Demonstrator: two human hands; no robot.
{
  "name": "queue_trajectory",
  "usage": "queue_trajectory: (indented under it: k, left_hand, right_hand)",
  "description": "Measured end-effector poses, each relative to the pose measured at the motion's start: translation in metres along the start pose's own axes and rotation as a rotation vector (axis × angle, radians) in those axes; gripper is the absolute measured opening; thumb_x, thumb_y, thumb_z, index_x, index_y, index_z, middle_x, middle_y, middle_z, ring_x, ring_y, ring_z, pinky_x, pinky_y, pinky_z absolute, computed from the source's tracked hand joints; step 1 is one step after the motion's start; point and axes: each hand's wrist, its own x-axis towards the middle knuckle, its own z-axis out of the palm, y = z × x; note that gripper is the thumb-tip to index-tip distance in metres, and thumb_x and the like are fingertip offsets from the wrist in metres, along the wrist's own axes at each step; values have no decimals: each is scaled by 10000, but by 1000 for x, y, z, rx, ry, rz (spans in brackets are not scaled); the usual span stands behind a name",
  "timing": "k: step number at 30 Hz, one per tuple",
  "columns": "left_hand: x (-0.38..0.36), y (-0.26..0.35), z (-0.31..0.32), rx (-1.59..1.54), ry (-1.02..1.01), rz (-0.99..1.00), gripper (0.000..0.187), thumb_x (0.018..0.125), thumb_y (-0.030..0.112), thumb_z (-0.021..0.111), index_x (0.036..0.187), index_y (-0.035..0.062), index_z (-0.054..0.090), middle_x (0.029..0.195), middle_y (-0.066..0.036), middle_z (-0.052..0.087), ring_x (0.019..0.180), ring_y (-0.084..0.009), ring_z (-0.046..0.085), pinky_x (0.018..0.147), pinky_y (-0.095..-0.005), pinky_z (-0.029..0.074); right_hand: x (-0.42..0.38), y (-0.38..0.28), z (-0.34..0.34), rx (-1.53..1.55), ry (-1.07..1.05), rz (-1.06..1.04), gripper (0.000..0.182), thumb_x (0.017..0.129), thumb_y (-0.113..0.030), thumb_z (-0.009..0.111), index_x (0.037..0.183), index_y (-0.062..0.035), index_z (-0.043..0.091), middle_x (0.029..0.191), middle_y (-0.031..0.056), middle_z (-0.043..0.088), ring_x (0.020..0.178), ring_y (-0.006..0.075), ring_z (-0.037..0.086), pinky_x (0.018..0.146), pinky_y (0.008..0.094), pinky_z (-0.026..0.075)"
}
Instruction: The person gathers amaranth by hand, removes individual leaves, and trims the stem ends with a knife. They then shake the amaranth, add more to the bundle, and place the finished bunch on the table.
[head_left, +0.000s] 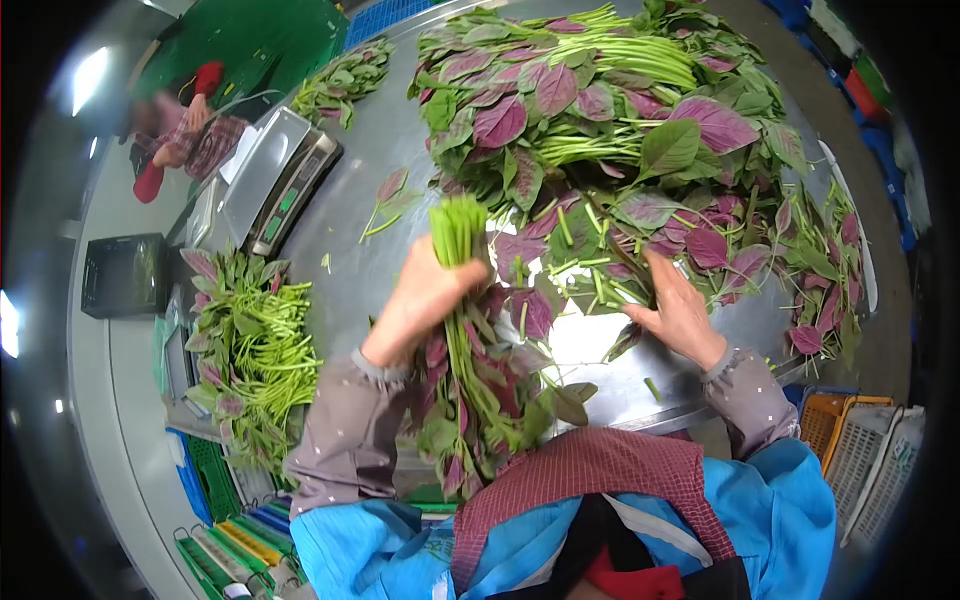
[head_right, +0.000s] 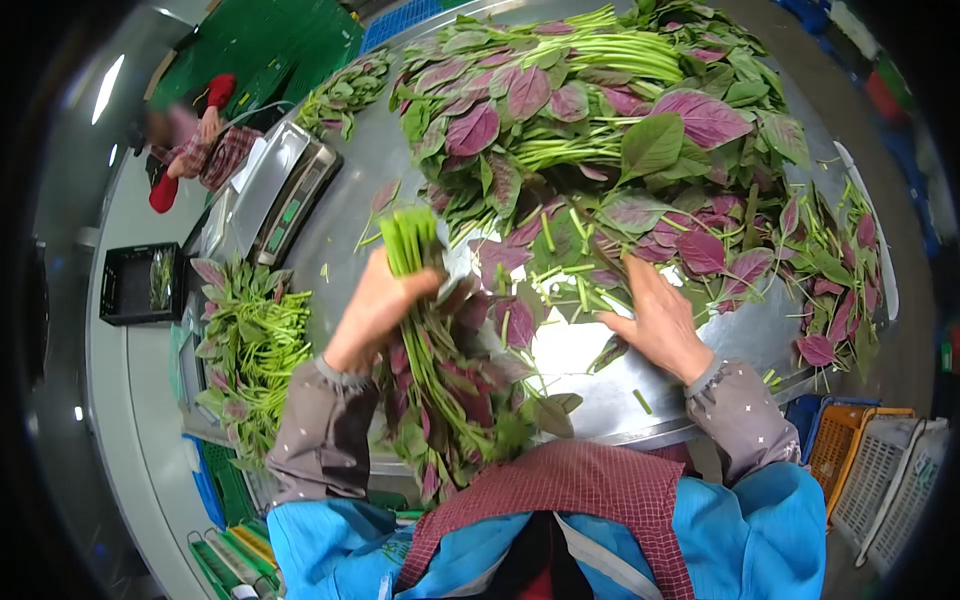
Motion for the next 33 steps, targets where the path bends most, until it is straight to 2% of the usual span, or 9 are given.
queue_trajectory:
  k: [3,7,11,13,15,16,19,25,33]
  left_hand:
    - [14,16,-6,-232,7,-2,424,673,29,600,1079,-13,486,780,-49,528,619,-116,509,529,-238,412]
    - [32,27,1,-470,115,-15,325,703,40,611,1007,10,500,751,-47,532,569,-128,516,503,-246,427]
    - [52,10,14,-625,364,69,239,752,111,644,922,45,491,700,-24,524,510,-118,494,473,-240,426]
    - [51,1,9,-557,268,-15,459,776,183,650,1140,24,421,933,-90,557,750,-168,569,599,-260,465]
    - [35,3,13,-718,123,-95,740,807,267,622,1349,39,174,1257,-163,403,1101,-233,461,818,-334,433]
    - [23,3,1,-623,-57,-146,920,817,377,587,1382,76,-74,1411,-166,174,1274,-259,251,973,-392,305]
    - [-2,-35,-23,-247,-9,-337,1002,773,368,645,1368,35,-90,1351,-208,288,1201,-272,351,992,-394,297]
    - [-62,-47,18,-477,-437,-311,980,752,339,660,1375,37,-33,1382,-156,187,1285,-232,183,1052,-323,170]
    - [-55,-66,62,-614,-280,-275,951,667,115,748,1354,60,92,1283,-106,323,1202,-204,326,1001,-323,284]
  right_hand:
    - [14,-60,2,545,-188,-250,898,645,-293,694,1341,-8,203,1370,197,270,1275,287,274,1039,351,235]
    - [37,-101,44,981,-387,-222,1155,598,-478,740,1351,55,46,1391,258,152,1310,300,168,1068,350,146]
    - [37,-118,55,1268,-512,-19,1075,641,-386,739,1357,46,63,1365,204,241,1275,252,241,1045,329,200]
    - [37,-114,58,1214,-484,25,962,665,-333,735,1344,34,161,1298,160,358,1202,221,347,1013,317,265]
    - [37,-102,70,1423,-602,82,797,699,-277,712,1301,17,280,1207,111,455,1113,180,432,966,298,329]
    - [34,-99,70,1516,-593,134,666,719,-212,691,1252,1,354,1135,66,499,1035,140,476,918,285,377]
    - [33,-89,65,1619,-549,246,626,725,-167,684,1241,-7,365,1111,62,509,1008,139,497,893,284,403]
    - [38,-112,80,1798,-287,272,544,744,-133,683,1182,0,389,1038,76,537,902,151,550,796,290,464]
    - [34,-112,89,1757,-64,171,536,795,-185,627,1211,-2,344,1068,103,517,917,164,541,804,280,457]
